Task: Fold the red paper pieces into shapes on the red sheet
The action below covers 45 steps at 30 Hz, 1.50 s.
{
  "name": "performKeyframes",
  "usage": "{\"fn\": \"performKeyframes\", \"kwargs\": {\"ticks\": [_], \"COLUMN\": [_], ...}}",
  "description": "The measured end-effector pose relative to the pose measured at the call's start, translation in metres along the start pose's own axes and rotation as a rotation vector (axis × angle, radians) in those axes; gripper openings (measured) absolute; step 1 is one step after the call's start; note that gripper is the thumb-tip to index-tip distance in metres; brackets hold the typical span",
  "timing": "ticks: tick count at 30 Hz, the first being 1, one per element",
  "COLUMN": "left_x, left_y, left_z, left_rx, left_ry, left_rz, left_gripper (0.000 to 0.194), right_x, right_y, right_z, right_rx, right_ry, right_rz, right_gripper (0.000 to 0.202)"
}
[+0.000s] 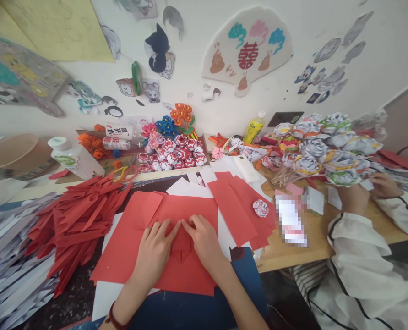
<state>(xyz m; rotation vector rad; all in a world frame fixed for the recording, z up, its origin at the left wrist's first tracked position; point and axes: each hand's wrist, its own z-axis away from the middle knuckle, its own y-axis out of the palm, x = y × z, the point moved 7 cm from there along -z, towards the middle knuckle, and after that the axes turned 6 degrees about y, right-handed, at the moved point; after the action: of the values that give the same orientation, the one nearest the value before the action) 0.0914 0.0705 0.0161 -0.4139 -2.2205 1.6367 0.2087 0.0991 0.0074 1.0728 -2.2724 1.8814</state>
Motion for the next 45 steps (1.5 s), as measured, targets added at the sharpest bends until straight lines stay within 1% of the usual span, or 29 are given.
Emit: {"fn": "performKeyframes", "kwargs": {"ticks": [6,13,17,20,24,28,31,34,36,38,40,43,45], "left_x": [-0.001,-0.014,-0.008,-0.003,-0.003,0.002,0.007,0.009,0.006,0.000,-0.004,-0.001,0.003], "left_y": [-0.001,0.001,0.000,-0.002,-0.003,-0.003,-0.010,-0.018,-0.019,-0.016,-0.010,-0.002,0.000], "left_z": [-0.001,0.001,0.003,0.004,0.006,0.013,0.019,0.017,0.012,0.006,0.002,0.003,0.005], "left_rx": [-0.004,-0.004,0.019,0.023,0.011,0.026,0.007,-0.025,-0.037,-0.028,-0.008,0.017,0.029], "left_ry": [0.019,0.039,0.043,0.047,0.075,0.090,0.087,0.009,-0.032,-0.022,-0.002,0.003,0.004], "left_rz": [-0.027,-0.117,-0.130,-0.129,-0.149,-0.150,-0.139,-0.112,-0.089,-0.066,-0.052,-0.044,-0.035], "left_gripper": [0.045,0.045,0.046,0.048,0.049,0.051,0.048,0.046,0.050,0.054,0.053,0.053,0.054], "right_x": [0.003,0.008,0.013,0.018,0.023,0.024,0.021,0.016,0.012,0.010,0.007,0.003,0.002], "right_y": [-0.001,-0.003,-0.004,-0.004,0.000,0.004,0.005,0.003,0.002,0.001,0.000,0.002,0.004], "right_z": [-0.001,-0.003,-0.003,-0.002,-0.002,-0.001,0.001,0.002,0.003,0.003,0.003,0.005,0.006], "right_rx": [0.002,0.037,0.056,0.067,0.090,0.108,0.104,0.088,0.076,0.069,0.063,0.051,0.056], "right_ry": [-0.034,-0.094,-0.130,-0.150,-0.160,-0.152,-0.147,-0.128,-0.097,-0.061,-0.019,0.033,0.032], "right_rz": [0.003,0.091,0.212,0.281,0.373,0.430,0.391,0.311,0.257,0.194,0.124,0.076,0.094], "right_gripper": [0.040,0.034,0.032,0.035,0.037,0.040,0.043,0.045,0.044,0.043,0.041,0.040,0.041]}}
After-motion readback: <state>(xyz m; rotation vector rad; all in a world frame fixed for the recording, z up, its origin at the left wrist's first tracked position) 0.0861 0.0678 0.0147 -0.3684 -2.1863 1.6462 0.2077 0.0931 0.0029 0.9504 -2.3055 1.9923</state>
